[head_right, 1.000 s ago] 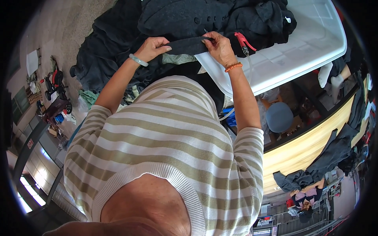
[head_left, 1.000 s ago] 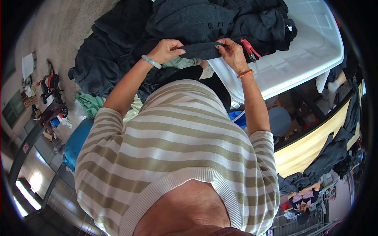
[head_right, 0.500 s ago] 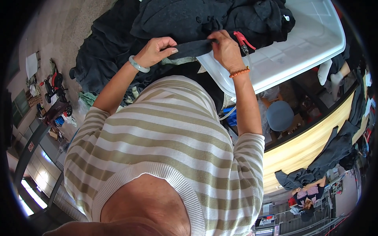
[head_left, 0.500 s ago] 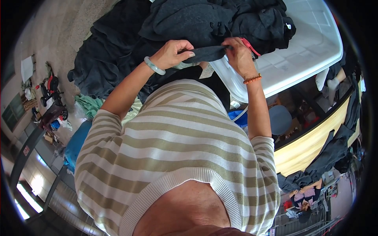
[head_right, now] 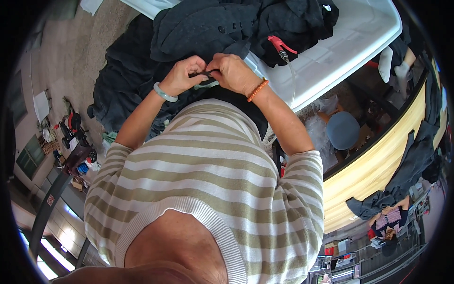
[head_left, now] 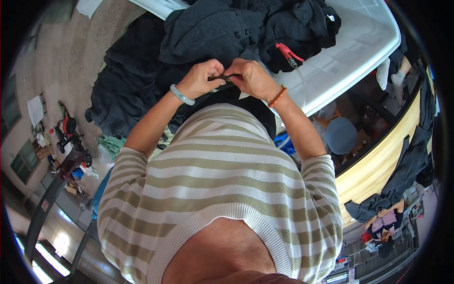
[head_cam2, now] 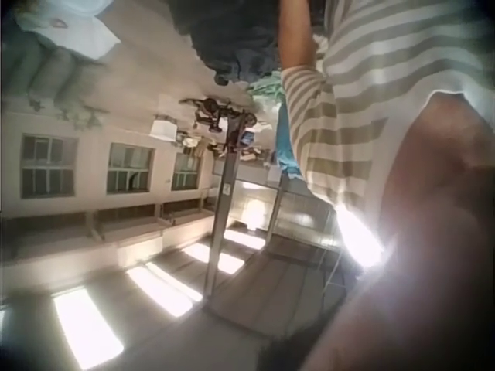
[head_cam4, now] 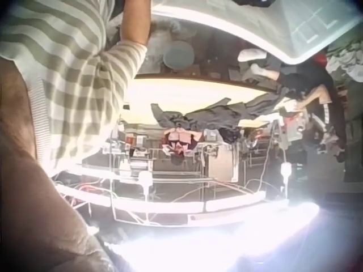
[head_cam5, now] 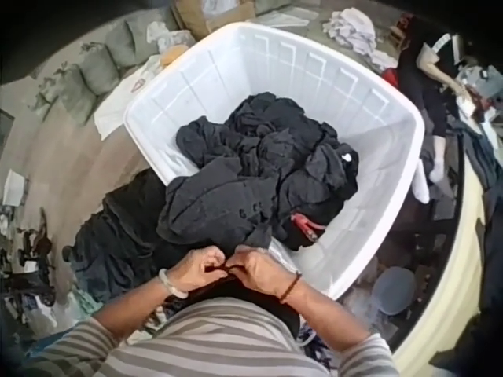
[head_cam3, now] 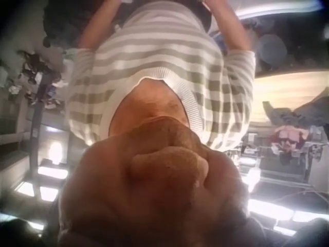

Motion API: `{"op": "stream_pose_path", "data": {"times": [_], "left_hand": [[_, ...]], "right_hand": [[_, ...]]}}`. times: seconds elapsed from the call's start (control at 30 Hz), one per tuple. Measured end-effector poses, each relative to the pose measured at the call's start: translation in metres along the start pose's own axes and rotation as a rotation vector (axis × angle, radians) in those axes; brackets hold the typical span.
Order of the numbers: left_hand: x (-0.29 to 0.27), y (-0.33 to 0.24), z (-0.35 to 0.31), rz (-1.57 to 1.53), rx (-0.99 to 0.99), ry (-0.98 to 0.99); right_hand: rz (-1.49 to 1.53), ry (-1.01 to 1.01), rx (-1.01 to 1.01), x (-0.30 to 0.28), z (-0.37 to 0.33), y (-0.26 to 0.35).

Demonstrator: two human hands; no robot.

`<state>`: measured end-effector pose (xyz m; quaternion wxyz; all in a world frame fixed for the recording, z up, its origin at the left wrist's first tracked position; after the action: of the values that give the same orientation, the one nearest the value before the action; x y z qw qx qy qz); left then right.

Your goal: Sorting and inspecting black garments from a large white plastic bin on a factory floor, occasionally using snips to remove excess threads.

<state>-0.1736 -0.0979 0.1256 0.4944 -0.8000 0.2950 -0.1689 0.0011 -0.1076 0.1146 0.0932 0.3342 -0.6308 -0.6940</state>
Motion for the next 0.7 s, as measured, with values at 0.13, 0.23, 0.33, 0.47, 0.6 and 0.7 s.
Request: {"op": "stream_pose_path", "data": {"times": [0.13,0.23,0.33,0.47,0.6,0.7], "left_hand": [[0.005,-0.017,0.006,0.641,0.035,0.034],[0.004,-0.023,0.014,0.898,-0.054,0.170],[-0.010,-0.033,0.039,0.599,-0.133,0.262],[-0.014,-0.031,0.088,0.904,0.140,0.039],[-0.008,-0.027,0.127,1.181,0.029,-0.257],[-0.010,-0.018,0.153,1.426,-0.256,-0.161]], "right_hand": [[-0.123,-0.113,-0.032,0.005,-0.008,0.009],[-0.210,-0.123,-0.009,0.013,-0.013,0.007],[-0.259,-0.124,0.023,0.006,-0.013,0.005],[-0.300,-0.180,0.090,-0.013,-0.009,-0.004],[-0.169,-0.225,0.063,-0.015,-0.013,-0.010],[-0.158,-0.246,0.096,-0.013,-0.015,-0.016]]}}
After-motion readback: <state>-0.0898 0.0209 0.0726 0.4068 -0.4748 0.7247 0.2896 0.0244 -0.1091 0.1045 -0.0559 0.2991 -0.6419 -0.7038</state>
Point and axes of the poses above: each hand's wrist, its own z-axis towards the middle knuckle, its own x-axis out of the palm, y = z × x, the point moved 3 cm from there along z, towards the middle knuckle, and after that the axes turned 4 degrees about y, right-handed, at the moved point
